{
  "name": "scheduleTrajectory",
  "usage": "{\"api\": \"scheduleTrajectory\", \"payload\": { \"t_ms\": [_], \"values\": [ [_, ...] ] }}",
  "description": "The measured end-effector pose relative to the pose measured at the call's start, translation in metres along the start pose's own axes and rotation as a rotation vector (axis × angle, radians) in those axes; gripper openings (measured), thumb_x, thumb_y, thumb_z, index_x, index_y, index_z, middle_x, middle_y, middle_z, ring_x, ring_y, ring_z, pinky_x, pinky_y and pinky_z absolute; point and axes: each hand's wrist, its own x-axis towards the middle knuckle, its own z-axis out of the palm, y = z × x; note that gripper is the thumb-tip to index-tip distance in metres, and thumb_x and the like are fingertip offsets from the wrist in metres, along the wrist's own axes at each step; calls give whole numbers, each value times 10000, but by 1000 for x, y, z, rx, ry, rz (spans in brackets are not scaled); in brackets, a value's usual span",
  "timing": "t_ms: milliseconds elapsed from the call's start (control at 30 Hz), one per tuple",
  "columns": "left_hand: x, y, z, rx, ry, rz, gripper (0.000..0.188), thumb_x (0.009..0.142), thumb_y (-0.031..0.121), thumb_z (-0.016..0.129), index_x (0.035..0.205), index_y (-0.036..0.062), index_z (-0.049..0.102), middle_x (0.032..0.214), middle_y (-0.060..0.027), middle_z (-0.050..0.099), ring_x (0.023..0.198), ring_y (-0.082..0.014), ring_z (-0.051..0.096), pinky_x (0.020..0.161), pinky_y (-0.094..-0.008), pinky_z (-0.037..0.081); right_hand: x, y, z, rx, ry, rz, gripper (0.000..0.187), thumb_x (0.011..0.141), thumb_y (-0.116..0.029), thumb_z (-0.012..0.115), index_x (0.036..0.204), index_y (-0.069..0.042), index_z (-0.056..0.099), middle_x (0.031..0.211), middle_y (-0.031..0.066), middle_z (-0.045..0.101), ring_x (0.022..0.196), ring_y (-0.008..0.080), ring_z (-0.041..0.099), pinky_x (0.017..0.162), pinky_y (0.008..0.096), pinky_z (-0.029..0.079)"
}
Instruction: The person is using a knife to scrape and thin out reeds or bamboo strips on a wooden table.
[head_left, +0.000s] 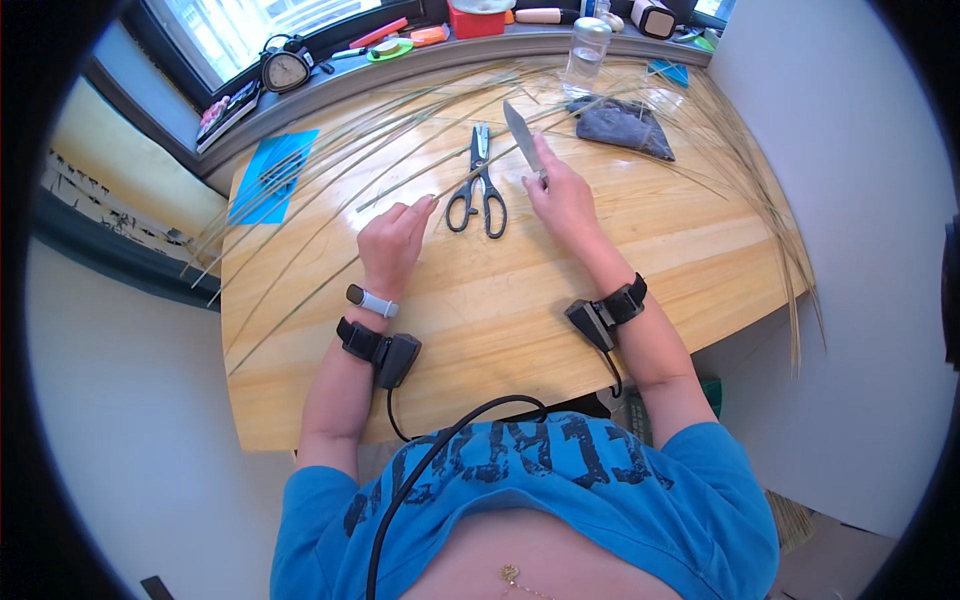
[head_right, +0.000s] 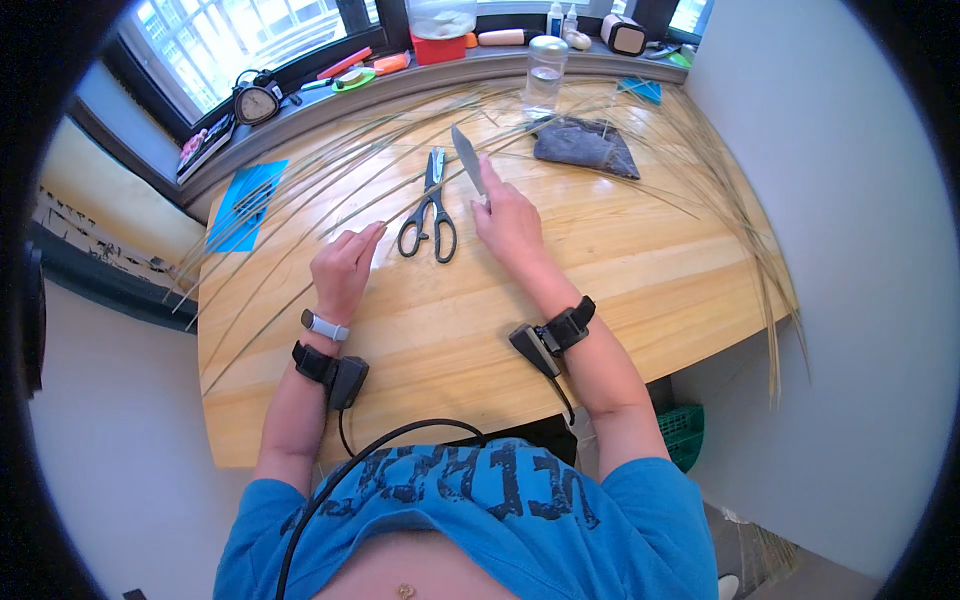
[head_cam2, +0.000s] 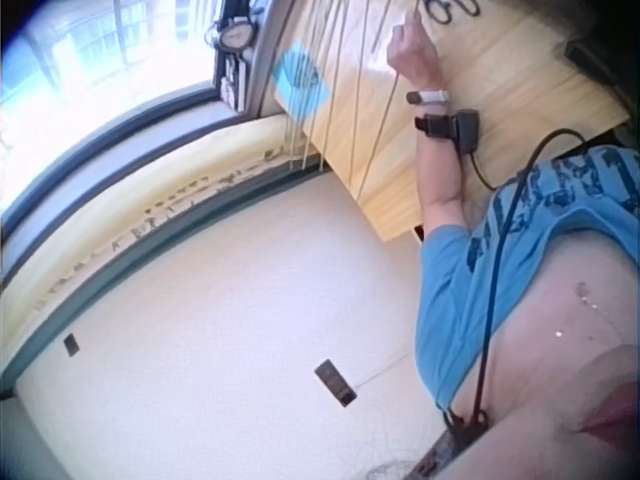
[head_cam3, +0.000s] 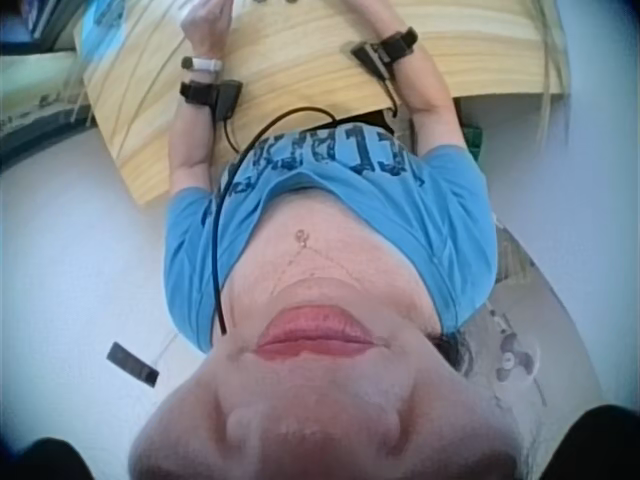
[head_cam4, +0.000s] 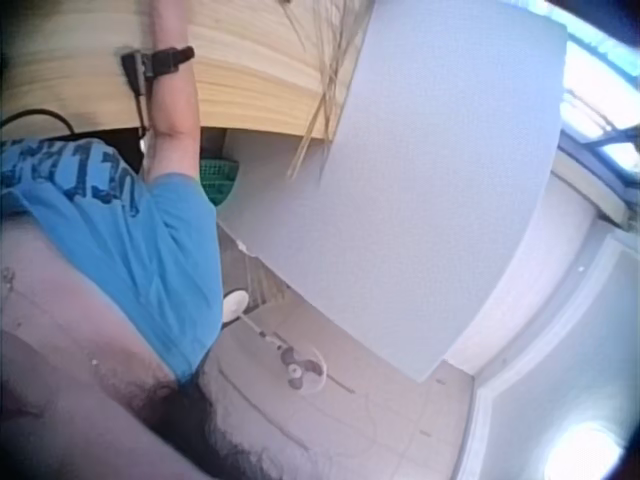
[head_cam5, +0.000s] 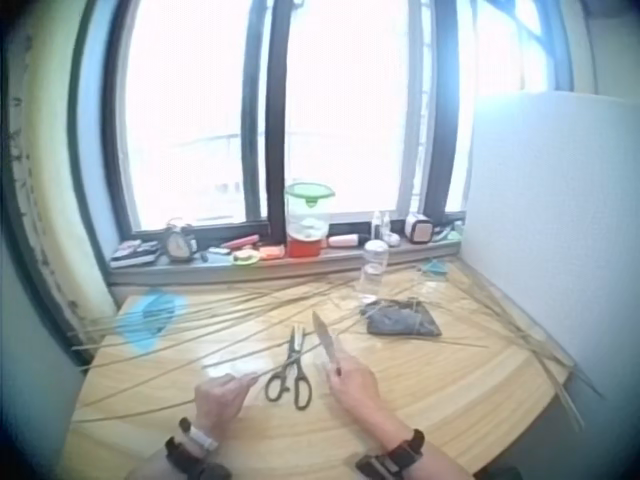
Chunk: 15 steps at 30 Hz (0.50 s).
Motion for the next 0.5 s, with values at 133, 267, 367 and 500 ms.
{"api": "scheduleTrajectory", "payload": {
  "t_ms": [133, 267, 367, 500],
  "values": [
    [0, -1, 2, -15, 10, -10, 135, 831, 157, 675, 953, 112, 709, 627, -63, 564, 522, -221, 544, 468, -318, 398, 7, 10, 0, 16, 84, 56, 501, 907, -210, 525, 1350, -28, 377, 897, 216, 630, 823, 387, 607, 723, 468, 479],
    [-1, -1, 3, -7, 21, -13, 131, 826, 169, 678, 947, 129, 709, 612, -49, 551, 511, -212, 536, 459, -317, 397, 11, 12, -1, 119, 41, 35, 402, 947, -221, 481, 1276, 8, 442, 862, 187, 647, 718, 316, 636, 650, 408, 499],
    [-2, -3, 4, 3, 35, -14, 121, 823, 197, 674, 932, 151, 704, 596, -27, 535, 506, -204, 529, 454, -319, 400, 0, -15, -6, 298, -50, 13, 377, 960, -249, 474, 1231, 13, 482, 804, 160, 651, 605, 253, 631, 585, 355, 498],
    [-1, -2, 2, -8, 22, -13, 131, 827, 165, 675, 952, 137, 703, 620, -49, 557, 518, -212, 543, 461, -321, 399, -16, -40, 1, 440, -293, 29, 306, 972, -272, 465, 1110, -11, 544, 745, 101, 636, 535, 163, 600, 513, 285, 478]
  ]
}}
